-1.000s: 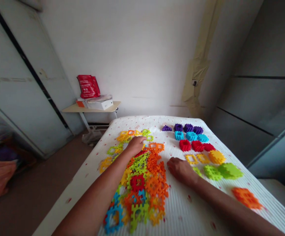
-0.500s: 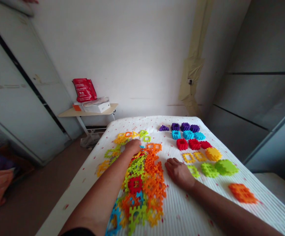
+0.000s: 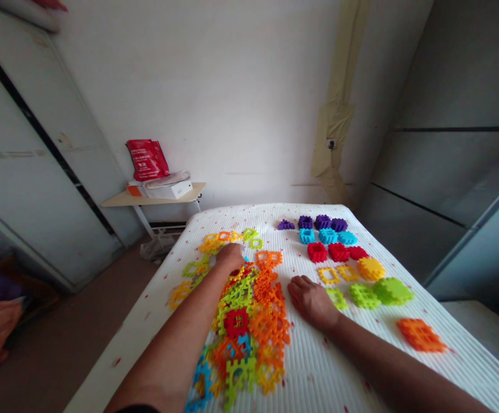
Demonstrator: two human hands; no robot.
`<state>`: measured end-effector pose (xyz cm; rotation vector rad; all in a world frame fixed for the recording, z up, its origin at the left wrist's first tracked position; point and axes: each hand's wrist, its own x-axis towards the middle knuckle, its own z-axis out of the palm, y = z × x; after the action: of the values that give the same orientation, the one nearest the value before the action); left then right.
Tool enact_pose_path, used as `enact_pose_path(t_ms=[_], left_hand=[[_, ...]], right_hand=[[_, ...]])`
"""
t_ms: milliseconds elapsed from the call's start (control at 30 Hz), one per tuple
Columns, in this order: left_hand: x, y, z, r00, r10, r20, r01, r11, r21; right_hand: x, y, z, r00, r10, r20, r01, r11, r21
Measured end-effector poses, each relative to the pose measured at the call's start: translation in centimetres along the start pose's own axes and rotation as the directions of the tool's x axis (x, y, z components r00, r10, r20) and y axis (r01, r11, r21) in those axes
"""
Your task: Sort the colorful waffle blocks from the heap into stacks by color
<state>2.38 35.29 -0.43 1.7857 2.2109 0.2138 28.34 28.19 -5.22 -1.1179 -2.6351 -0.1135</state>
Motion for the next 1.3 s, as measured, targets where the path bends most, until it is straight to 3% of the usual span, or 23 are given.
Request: enact_pose_path(t_ms=[167,333,500,667,767,933,1067,1300], left_hand=[[-1.7,-1.0,-1.7,0.986,0.058,-0.154,-0.098,0.958,-0.270],[-5.4,-1.7,-2.1,0.964,0.051,-0.261,-0.198,0.794,-0.575],[-9.8,-1.7,-0.6,0.970,-0.013,-0.242,-0.190,0.578,-0.794],[-12.8,-1.4,1.4,0.985,-0.099,-0.139,-0.103,0.304,-0.947],[-13.8,-1.3,2.1,0.988,-0.060,-0.141,-0.116,0.307,-0.945],[-14.2,-1.0,2.7,0.994,-0.003,-0.110,-0.103,0.321,-0.942],[-14.2,-0.5,2.9,0.997,0.040,-0.059,-0.068,0.311,-0.948],[-14.2,-0.7,3.7,0.995,0.096,0.000,-0.026,0.270,-0.962]], right_hand=[[0.0,0.0,0.0,1.000,0.005,0.000,-0.005,1.000,-0.005],[-0.1,0.1,0.5,1.000,0.008,-0.021,-0.009,1.000,-0.018],[-0.1,0.0,0.6,1.000,0.016,-0.022,-0.017,1.000,-0.024],[0.0,0.0,0.2,0.999,0.030,-0.014,-0.030,0.999,0.045],[0.0,-0.6,-0.4,0.993,0.012,-0.115,0.012,0.978,0.210],[0.6,-3.5,-1.7,0.937,-0.102,-0.335,0.231,0.900,0.370],[1.6,-5.5,-2.5,0.945,-0.134,-0.299,0.240,0.904,0.355],[2.5,-6.4,-3.2,0.973,-0.110,-0.205,0.171,0.935,0.311]])
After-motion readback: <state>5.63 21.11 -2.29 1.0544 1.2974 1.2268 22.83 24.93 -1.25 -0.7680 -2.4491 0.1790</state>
